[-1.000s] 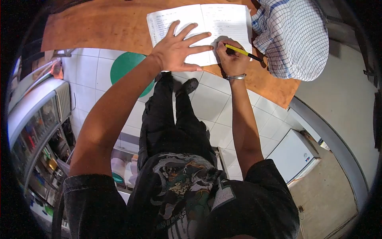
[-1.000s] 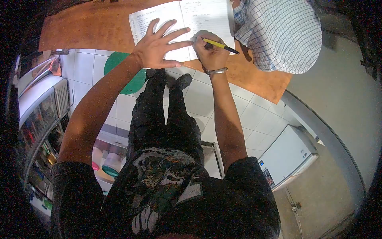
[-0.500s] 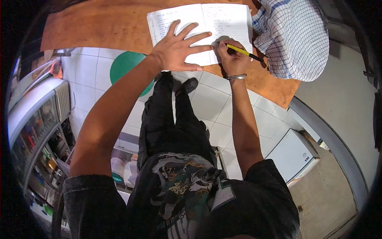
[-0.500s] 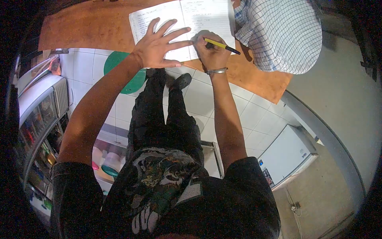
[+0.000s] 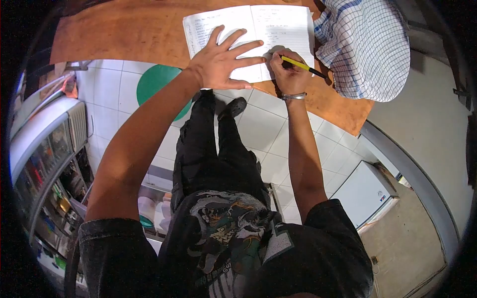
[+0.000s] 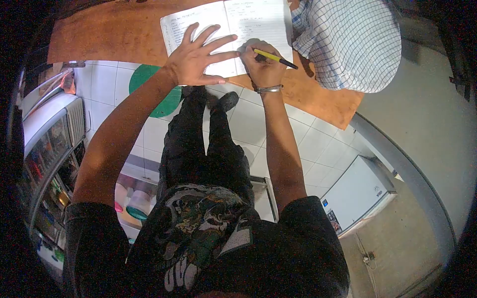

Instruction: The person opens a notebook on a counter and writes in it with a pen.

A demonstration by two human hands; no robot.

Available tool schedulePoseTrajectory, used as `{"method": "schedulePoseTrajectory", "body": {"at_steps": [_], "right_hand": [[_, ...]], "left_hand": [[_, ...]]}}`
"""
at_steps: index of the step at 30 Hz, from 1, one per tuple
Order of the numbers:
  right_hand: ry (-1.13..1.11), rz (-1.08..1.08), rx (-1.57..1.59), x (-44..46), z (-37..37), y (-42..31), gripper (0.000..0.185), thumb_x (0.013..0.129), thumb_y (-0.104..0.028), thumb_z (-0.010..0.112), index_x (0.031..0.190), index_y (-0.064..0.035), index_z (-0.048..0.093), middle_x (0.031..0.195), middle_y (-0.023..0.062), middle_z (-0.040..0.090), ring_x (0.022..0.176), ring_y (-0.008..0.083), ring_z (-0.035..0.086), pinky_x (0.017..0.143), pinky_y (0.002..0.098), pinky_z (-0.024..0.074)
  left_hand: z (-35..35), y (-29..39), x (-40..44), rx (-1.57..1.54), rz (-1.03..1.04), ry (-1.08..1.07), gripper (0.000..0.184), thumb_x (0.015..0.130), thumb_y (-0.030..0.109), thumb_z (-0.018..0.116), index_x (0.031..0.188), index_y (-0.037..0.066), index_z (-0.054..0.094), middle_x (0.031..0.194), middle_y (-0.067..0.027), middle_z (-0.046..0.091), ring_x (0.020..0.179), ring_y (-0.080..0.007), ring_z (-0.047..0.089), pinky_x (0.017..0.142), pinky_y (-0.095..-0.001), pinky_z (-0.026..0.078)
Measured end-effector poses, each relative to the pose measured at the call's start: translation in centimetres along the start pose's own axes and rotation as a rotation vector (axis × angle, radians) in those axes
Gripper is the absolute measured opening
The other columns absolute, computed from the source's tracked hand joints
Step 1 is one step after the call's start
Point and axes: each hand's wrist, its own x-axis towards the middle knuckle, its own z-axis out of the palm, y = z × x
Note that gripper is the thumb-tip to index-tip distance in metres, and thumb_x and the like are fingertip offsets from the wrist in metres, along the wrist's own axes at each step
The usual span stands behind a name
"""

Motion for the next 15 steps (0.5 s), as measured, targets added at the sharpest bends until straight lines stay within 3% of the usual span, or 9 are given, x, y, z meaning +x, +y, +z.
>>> {"method": "schedulePoseTrajectory", "body": {"at_steps": [5,7,10,15], "right_hand": [[-0.007,0.034,-0.057,-0.1,-0.1,0.1,0.011,0.081,-0.009,0.08,0.086,-0.0014,0.073,0.077,0.0097,0.073,0.068,0.0176,0.069,0.064,0.0301,0.056],[-0.004,0.12,0.08,0.0,-0.2,-0.9,0.011,0.081,-0.009,0.079,0.085,-0.0016,0.073,0.077,0.0096,0.072,0.068,0.0173,0.068,0.064,0.0301,0.0558],[-0.017,0.012,0.012,0.6,-0.3,-1.4,0.011,0.081,-0.008,0.079,0.086,-0.0012,0.073,0.077,0.0092,0.072,0.068,0.0168,0.068,0.064,0.0295,0.0556],[0.019,0.056,0.012,0.1,0.0,-0.2,0.007,0.082,-0.004,0.078,0.085,0.0018,0.074,0.074,0.0063,0.071,0.067,0.0111,0.064,0.062,0.0247,0.0516]], "left_hand": [[0.1,-0.1,0.0,-0.01,0.003,0.008,0.072,0.086,0.075,0.059,0.148,0.038,0.054,0.167,0.0004,0.033,0.15,-0.0369,0.029,0.119,-0.0688,0.015],[0.1,0.1,-0.1,-0.013,0.006,0.004,0.072,0.087,0.075,0.059,0.148,0.038,0.054,0.167,0.0002,0.033,0.15,-0.0371,0.029,0.119,-0.0686,0.014],[0.1,-0.1,-0.1,-0.009,0.01,0.016,0.07,0.088,0.074,0.058,0.148,0.038,0.054,0.167,-0.0005,0.033,0.15,-0.0378,0.029,0.119,-0.0688,0.014],[0.4,-0.1,0.0,-0.007,0.007,0.012,0.071,0.087,0.075,0.059,0.147,0.038,0.055,0.167,-0.0002,0.033,0.151,-0.0382,0.028,0.119,-0.0693,0.013]]}}
